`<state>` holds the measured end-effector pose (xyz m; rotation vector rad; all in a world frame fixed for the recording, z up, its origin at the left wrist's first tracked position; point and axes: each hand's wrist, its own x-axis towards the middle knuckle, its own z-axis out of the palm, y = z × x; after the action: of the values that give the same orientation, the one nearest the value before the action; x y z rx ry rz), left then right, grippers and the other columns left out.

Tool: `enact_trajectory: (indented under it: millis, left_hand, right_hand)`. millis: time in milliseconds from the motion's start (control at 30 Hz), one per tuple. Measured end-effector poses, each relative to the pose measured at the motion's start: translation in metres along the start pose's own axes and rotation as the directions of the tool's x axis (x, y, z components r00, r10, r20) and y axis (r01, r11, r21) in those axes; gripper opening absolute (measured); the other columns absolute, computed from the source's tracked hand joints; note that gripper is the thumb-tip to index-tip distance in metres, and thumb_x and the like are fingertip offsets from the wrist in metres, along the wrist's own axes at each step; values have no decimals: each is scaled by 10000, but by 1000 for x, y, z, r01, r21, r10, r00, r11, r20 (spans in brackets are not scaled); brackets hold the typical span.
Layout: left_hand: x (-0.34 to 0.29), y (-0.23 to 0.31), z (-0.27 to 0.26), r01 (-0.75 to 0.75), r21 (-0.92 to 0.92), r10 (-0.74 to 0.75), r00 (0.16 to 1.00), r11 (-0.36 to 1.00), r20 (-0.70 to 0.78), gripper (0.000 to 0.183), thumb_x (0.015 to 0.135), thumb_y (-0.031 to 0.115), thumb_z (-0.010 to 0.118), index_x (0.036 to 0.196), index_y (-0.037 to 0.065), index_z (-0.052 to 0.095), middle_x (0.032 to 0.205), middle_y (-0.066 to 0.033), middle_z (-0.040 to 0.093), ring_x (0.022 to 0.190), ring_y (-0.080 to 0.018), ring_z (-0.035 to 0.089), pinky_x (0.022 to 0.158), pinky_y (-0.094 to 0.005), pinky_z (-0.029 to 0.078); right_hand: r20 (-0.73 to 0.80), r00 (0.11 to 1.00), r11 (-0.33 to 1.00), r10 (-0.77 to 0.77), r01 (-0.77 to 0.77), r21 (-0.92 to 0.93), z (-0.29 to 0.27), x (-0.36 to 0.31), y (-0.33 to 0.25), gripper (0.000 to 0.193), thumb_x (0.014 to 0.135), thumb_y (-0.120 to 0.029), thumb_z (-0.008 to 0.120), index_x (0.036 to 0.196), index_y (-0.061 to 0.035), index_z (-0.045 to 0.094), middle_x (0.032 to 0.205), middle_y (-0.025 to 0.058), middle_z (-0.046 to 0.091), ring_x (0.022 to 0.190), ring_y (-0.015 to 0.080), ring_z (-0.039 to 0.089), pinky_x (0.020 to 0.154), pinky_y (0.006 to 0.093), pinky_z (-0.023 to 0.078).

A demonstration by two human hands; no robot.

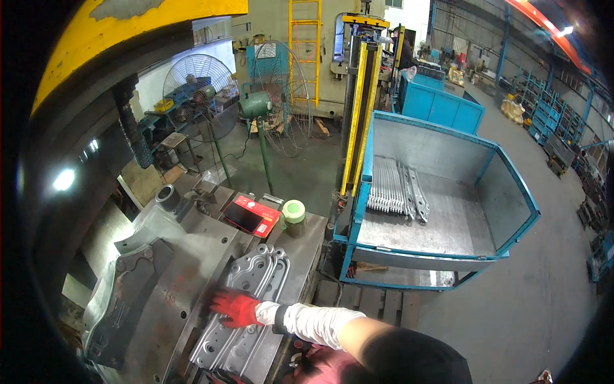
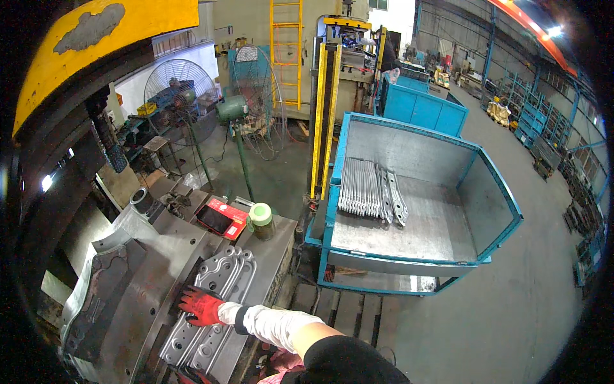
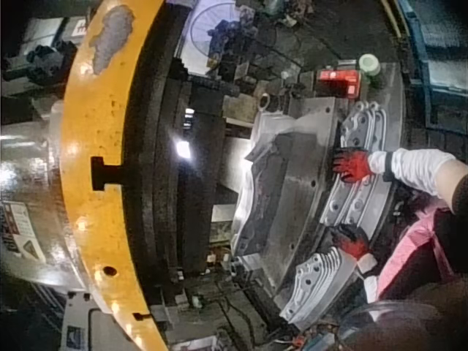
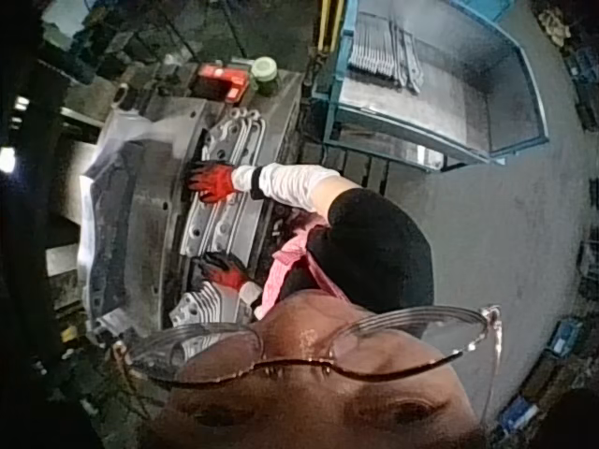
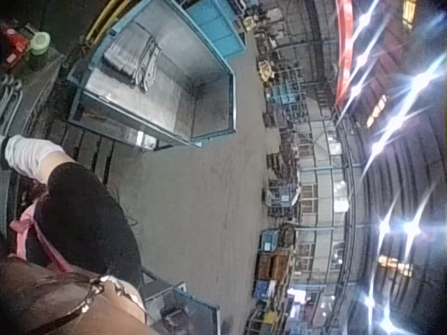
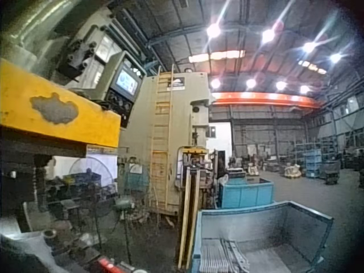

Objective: Load metal parts into a hydraulic press, operate the press, and remove the finished parts.

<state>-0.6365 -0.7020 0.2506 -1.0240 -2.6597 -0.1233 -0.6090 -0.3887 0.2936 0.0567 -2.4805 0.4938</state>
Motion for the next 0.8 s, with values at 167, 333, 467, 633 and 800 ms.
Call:
enact_trajectory:
  millis: [167,333,467,633,800]
  left_hand:
    - [-6,-6,22,-172,689,147,985,704,95,641,913,461,409,1397,42,371,1442,-245,318,1270,-411,380,1070,-551,243]
    - [-10,-26,41,-327,667,259,944,670,203,594,924,391,391,1373,2,385,1399,-260,374,1252,-448,385,1039,-578,278]
    - [-7,-17,19,-415,887,339,880,205,333,547,921,310,386,1346,-34,402,1340,-280,436,1218,-465,419,984,-586,339]
    - [-4,-14,7,-434,887,360,862,158,358,527,918,279,391,1338,-40,408,1332,-283,444,1204,-481,429,954,-601,358]
    - [-1,-1,2,-300,582,312,946,756,83,522,919,282,395,1326,-45,412,1355,-279,417,1245,-486,384,956,-635,337]
  right_hand:
    - [-51,999,1000,11,-10,21,13,-5,5,585,773,-375,618,1218,-8,520,1240,211,498,1239,390,405,1092,501,262]
    - [-25,1000,1000,-4,4,0,2,-2,0,568,781,-328,626,1238,-12,506,1248,215,505,1225,388,429,1030,470,364]
    - [-47,999,1000,1,-2,-2,9,-5,5,565,789,-341,615,1235,-11,508,1251,214,502,1231,387,422,1052,475,332]
    - [-63,998,1000,4,-2,31,11,-4,4,575,793,-377,605,1223,-6,515,1252,218,498,1236,390,414,1091,496,268]
    - [-42,999,1000,15,-14,18,6,-4,2,576,796,-380,602,1229,-11,514,1254,212,498,1244,382,408,1092,497,266]
